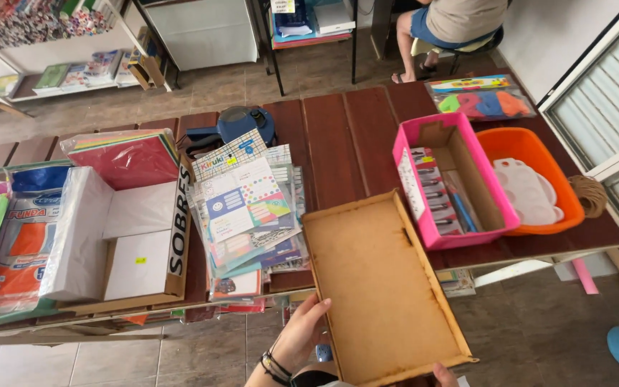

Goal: The person wipes a wooden tray with a cloth and then organizes various stationery items, including sticker sheets and notepads, into the tray. They sort through the items and arrange them neatly within the tray.

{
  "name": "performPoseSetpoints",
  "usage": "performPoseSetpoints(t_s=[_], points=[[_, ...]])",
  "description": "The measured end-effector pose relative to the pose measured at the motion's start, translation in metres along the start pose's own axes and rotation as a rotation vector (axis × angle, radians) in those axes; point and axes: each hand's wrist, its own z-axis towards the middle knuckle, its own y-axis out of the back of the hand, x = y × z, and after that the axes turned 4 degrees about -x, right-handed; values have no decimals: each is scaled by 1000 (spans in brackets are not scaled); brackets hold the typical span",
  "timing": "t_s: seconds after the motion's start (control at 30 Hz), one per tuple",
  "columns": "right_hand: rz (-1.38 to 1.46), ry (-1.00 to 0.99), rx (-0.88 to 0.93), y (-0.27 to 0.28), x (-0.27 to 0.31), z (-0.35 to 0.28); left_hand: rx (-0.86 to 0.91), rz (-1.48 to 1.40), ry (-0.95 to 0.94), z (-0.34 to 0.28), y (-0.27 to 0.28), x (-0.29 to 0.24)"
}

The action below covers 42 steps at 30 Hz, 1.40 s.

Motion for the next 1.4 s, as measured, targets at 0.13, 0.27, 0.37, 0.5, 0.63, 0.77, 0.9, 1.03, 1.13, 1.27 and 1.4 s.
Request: performPoseSetpoints(t_s=[0.13,0.27,0.37,0.5,0.63,0.77,0.9,1.03,1.13,1.27,1.4], points=[[186,49,-91,105,24,154,125,-6,95,1,27,3],[-81,-49,481,191,13,271,158,51,192,10,56,8],[-325,75,87,112,46,236,136,247,156,-9,45,-24],[-416,77,-209,106,49,252,287,404,71,2,43,-32],[-1062,363,-25,177,32,312,236,353,45,29,40,-15],[-1465,301,217,175,91,285,251,404,101,39,44,-9],[-946,111,164,126,183,218,454,479,-38,12,48,-42],[-1175,596,209,31,256,206,325,669,-504,-26,38,-102],[-1238,1068,449,-62,287,231,-38,931,-996,-19,38,-129],[-1012,1191,760,-169,302,290,-489,1365,-1293,5,39,-136],[-1336,1323,888,-251,303,331,-647,1490,-1089,33,47,-129]])
